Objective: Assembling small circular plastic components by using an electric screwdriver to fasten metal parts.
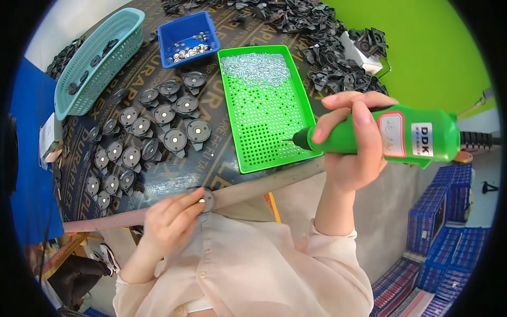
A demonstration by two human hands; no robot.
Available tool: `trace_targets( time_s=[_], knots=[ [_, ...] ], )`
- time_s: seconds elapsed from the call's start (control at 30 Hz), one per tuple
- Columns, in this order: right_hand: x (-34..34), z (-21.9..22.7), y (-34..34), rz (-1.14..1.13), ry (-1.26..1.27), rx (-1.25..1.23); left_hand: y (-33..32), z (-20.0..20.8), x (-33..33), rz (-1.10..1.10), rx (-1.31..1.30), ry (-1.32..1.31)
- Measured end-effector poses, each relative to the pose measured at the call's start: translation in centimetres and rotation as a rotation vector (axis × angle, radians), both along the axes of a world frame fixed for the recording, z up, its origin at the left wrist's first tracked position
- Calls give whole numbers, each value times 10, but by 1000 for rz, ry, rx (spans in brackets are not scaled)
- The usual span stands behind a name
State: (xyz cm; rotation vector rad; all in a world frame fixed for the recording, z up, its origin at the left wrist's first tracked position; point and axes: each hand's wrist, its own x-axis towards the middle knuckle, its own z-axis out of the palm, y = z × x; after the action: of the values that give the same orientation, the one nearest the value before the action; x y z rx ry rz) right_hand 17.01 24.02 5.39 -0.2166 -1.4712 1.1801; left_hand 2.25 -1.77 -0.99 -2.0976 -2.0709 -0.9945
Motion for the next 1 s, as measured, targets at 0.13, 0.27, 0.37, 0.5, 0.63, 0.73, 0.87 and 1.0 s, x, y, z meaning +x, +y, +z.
trace_targets(
  time_s=[0.13, 0.27, 0.37, 0.5, 0.63, 0.73, 0.87, 1.0],
  knots=[
    [-6, -2, 6, -37, -17, -12, 27, -14, 11, -76, 55, -121],
    [-5, -4, 10, -22, -42, 14, 34, -15, 14, -52, -18, -334],
    [-5, -4, 9, -9, -70, 53, 35, -6, 18, 22, -115, -448],
    [-7, -4, 6, -19, -65, 43, 37, -9, 17, 58, -94, -367],
    [-4, -1, 5, 6, -76, 55, 35, -16, 16, 39, -51, -256],
    [-8, -2, 7, -18, -62, 31, 35, -20, 13, -14, -48, -207],
    [-9, -3, 5, -45, -96, 61, 37, -17, 19, 30, -77, -271],
    [-9, -4, 4, -7, -72, 32, 43, -18, 28, 96, 1, -439]
  ],
)
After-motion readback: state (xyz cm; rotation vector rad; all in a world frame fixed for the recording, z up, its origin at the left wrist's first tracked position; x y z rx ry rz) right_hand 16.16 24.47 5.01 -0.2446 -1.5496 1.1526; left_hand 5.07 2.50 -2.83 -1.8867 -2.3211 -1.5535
